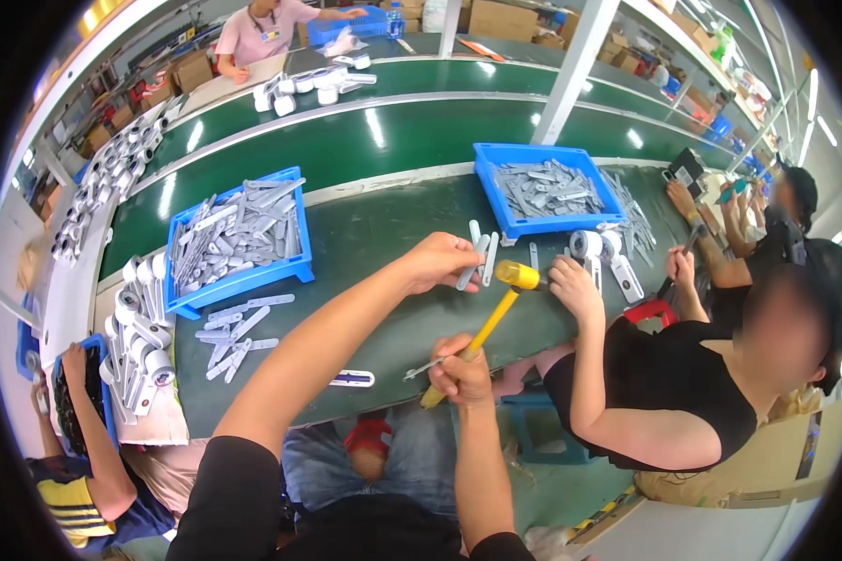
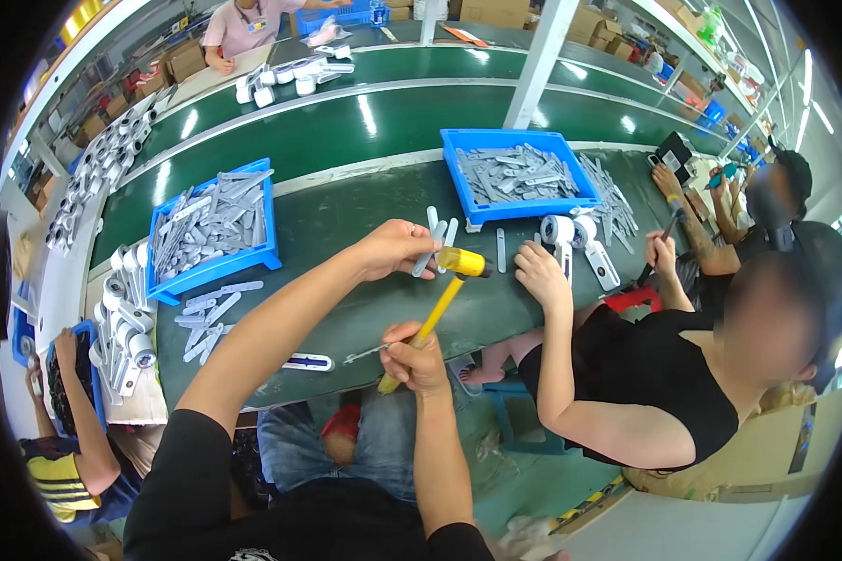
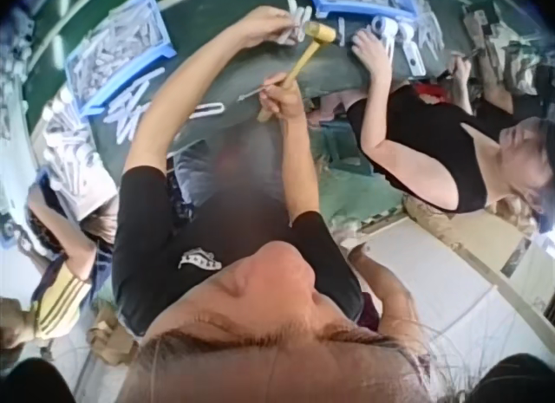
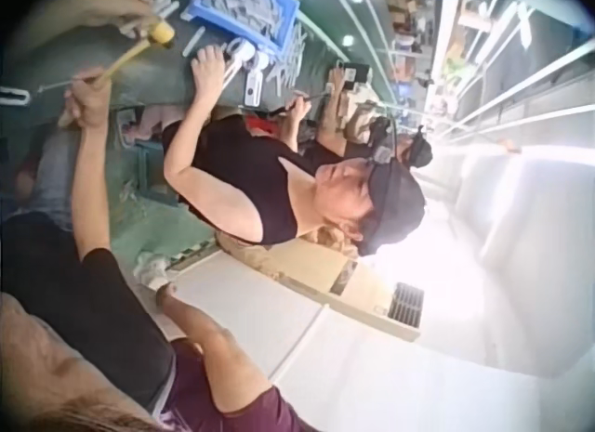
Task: Assembling plastic components by inserting metal plates and tapping them into place with a rubber mallet.
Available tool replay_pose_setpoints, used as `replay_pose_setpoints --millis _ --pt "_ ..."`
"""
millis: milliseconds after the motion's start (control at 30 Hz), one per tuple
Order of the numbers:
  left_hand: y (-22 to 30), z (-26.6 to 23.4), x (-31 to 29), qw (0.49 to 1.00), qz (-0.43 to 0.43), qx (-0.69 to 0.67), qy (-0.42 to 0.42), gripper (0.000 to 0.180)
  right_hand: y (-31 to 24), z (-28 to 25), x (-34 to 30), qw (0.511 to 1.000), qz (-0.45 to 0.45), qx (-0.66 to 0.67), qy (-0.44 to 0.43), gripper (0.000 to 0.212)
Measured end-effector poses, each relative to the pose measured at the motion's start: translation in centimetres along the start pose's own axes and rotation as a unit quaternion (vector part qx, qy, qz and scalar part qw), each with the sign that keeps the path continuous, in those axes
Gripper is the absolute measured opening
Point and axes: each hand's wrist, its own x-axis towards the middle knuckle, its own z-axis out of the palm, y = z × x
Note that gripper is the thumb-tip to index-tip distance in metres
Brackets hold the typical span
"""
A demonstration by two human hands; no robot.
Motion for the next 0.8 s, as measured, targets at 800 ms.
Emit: replay_pose_setpoints --millis 800 --pt "-0.4 8.2 7.9 0.781 0.291 0.553 0.021 0.026 0.0 -0.4 0.0 0.999 0.020 0.026 -0.035 0.013"
